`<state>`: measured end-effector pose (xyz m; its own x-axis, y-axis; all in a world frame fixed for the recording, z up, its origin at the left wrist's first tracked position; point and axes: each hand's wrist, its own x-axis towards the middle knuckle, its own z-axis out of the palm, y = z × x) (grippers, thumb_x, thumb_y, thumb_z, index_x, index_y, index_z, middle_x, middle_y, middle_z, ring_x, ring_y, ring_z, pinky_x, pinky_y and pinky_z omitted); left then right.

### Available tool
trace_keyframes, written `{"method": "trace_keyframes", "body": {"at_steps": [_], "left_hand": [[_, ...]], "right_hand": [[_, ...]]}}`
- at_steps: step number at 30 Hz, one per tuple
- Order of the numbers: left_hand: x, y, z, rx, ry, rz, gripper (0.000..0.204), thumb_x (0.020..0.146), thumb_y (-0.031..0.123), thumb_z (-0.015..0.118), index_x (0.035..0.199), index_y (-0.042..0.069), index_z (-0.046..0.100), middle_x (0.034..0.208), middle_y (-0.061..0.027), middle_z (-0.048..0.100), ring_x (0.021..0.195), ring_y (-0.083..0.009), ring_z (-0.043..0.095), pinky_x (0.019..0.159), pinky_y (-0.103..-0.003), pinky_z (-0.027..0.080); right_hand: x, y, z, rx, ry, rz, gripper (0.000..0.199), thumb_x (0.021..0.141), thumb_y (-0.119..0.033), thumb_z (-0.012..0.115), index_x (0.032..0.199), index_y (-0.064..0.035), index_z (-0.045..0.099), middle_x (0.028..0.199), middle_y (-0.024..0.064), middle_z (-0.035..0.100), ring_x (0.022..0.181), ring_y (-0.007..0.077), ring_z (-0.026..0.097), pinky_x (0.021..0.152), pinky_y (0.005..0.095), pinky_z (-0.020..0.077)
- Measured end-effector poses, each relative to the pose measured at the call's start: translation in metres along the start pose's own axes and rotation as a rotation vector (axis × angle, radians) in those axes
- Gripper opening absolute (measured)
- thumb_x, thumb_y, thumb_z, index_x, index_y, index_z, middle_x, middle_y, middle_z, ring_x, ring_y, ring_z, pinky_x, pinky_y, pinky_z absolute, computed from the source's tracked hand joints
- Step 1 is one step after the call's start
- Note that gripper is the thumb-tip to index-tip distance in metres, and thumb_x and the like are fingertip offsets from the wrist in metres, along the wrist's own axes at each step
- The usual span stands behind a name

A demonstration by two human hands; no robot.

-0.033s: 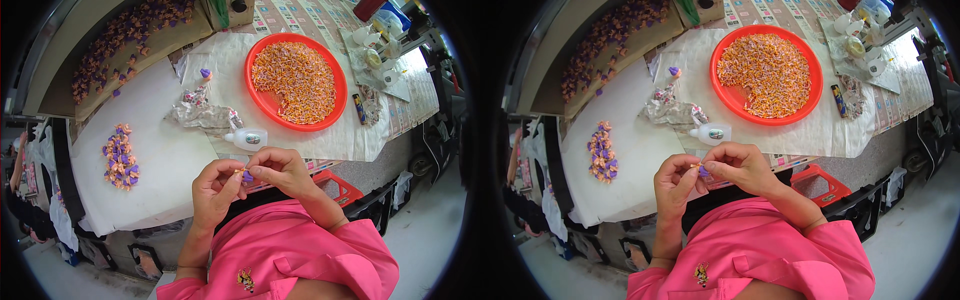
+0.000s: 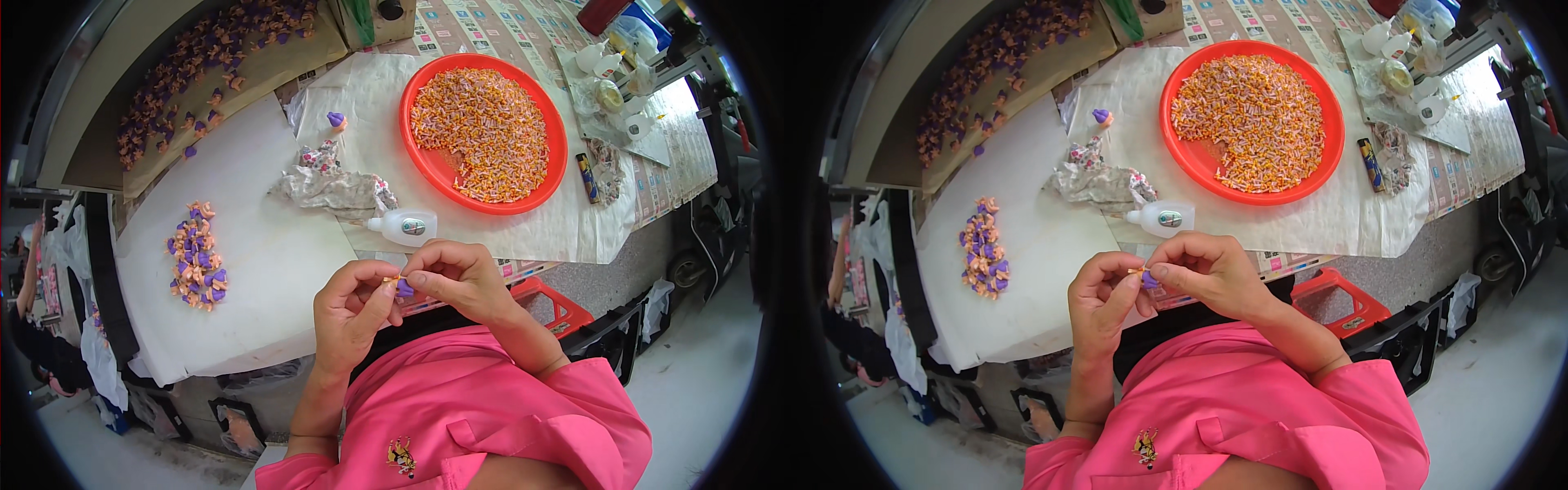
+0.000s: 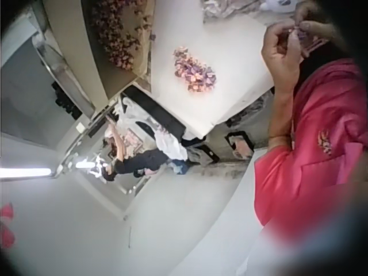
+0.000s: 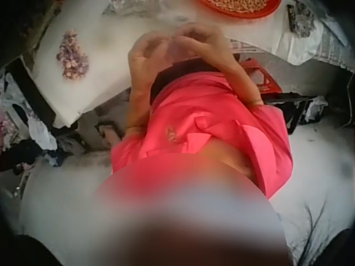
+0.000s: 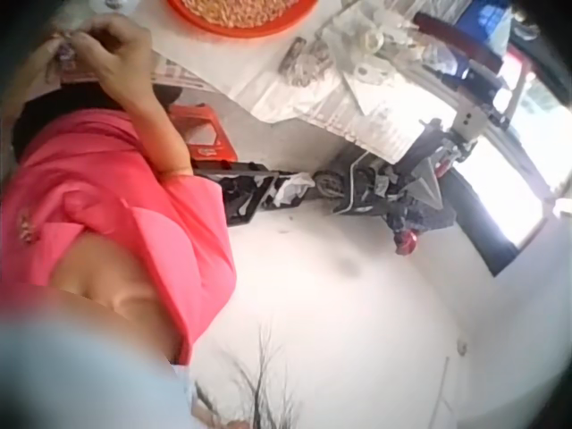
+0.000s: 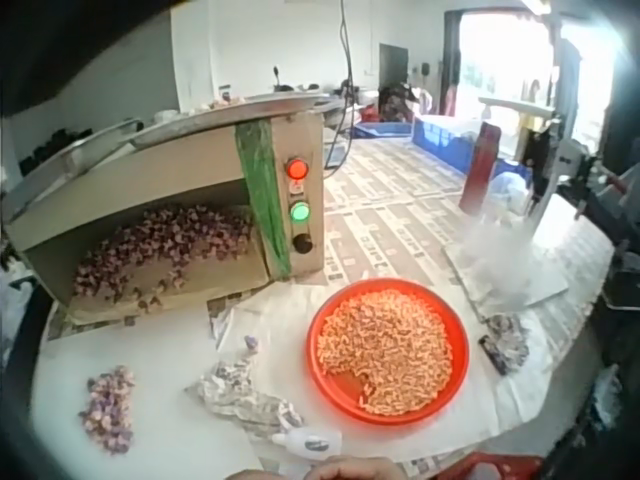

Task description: Assembling small decorative pieces by gluing orange beads onto purple and yellow components.

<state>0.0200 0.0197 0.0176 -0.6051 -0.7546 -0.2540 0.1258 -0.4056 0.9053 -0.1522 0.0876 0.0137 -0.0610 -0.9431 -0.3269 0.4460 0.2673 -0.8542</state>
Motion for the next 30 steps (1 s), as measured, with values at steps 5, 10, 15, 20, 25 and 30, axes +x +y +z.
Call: {"method": "trace_keyframes", "body": {"at_steps": [5, 10, 15, 20, 25, 30], "left_hand": [[0.001, 0.001, -0.003, -0.012, -0.026, -0.028, 0.013, 0.090, 0.001, 0.057, 0.103, -0.002, 0.056, 0.078, -0.0082, 0.061, 0.061, -0.0126, 0.060, 0.058, -0.026, 0.052], [-0.001, -0.004, -0.006, -0.043, -0.047, -0.031, 0.013, 0.092, 0.000, 0.056, 0.105, -0.001, 0.057, 0.088, -0.0070, 0.061, 0.065, -0.0093, 0.060, 0.058, -0.021, 0.050], [-0.001, -0.005, -0.004, -0.084, -0.029, -0.034, 0.014, 0.092, 0.002, 0.056, 0.106, -0.002, 0.057, 0.086, -0.0083, 0.062, 0.064, -0.0118, 0.060, 0.060, -0.024, 0.051], [0.002, -0.014, -0.008, -0.119, -0.024, -0.045, 0.016, 0.093, 0.005, 0.056, 0.107, -0.002, 0.056, 0.083, -0.0092, 0.062, 0.063, -0.0137, 0.059, 0.061, -0.027, 0.052], [0.005, -0.021, -0.008, -0.174, -0.030, -0.094, 0.016, 0.095, 0.006, 0.056, 0.109, -0.001, 0.056, 0.089, -0.0086, 0.063, 0.071, -0.0119, 0.062, 0.064, -0.022, 0.049], [0.004, -0.023, -0.013, -0.106, -0.049, -0.078, 0.016, 0.095, 0.008, 0.057, 0.108, 0.000, 0.056, 0.086, -0.0071, 0.063, 0.070, -0.0101, 0.063, 0.060, -0.019, 0.046]], "right_hand": [[0.001, 0.001, 0.000, -0.031, -0.017, -0.047, 0.012, 0.090, -0.006, 0.064, 0.097, 0.0037, 0.064, 0.094, 0.0051, 0.062, 0.083, 0.0087, 0.060, 0.071, 0.0221, 0.0507], [0.000, 0.003, 0.000, -0.190, -0.021, -0.174, 0.012, 0.091, -0.007, 0.063, 0.097, 0.0038, 0.065, 0.094, 0.0054, 0.061, 0.083, 0.0088, 0.059, 0.070, 0.0215, 0.0489], [0.000, 0.003, 0.000, -0.062, -0.025, -0.109, 0.012, 0.090, -0.004, 0.063, 0.098, 0.0036, 0.065, 0.097, 0.0072, 0.061, 0.087, 0.0107, 0.061, 0.075, 0.0233, 0.0502], [-0.002, 0.012, 0.002, -0.048, -0.014, -0.172, 0.016, 0.086, -0.004, 0.069, 0.100, 0.0028, 0.065, 0.099, 0.0089, 0.062, 0.085, 0.0126, 0.062, 0.076, 0.0253, 0.0512], [0.003, 0.016, -0.005, -0.483, 0.063, -0.374, 0.023, 0.077, -0.005, 0.077, 0.097, -0.0003, 0.068, 0.091, 0.0089, 0.067, 0.079, 0.0159, 0.064, 0.071, 0.0274, 0.0510], [0.006, 0.018, -0.004, -0.557, 0.071, -0.422, 0.022, 0.073, -0.006, 0.078, 0.092, -0.0020, 0.069, 0.083, 0.0070, 0.069, 0.076, 0.0191, 0.064, 0.067, 0.0298, 0.0500]]}}
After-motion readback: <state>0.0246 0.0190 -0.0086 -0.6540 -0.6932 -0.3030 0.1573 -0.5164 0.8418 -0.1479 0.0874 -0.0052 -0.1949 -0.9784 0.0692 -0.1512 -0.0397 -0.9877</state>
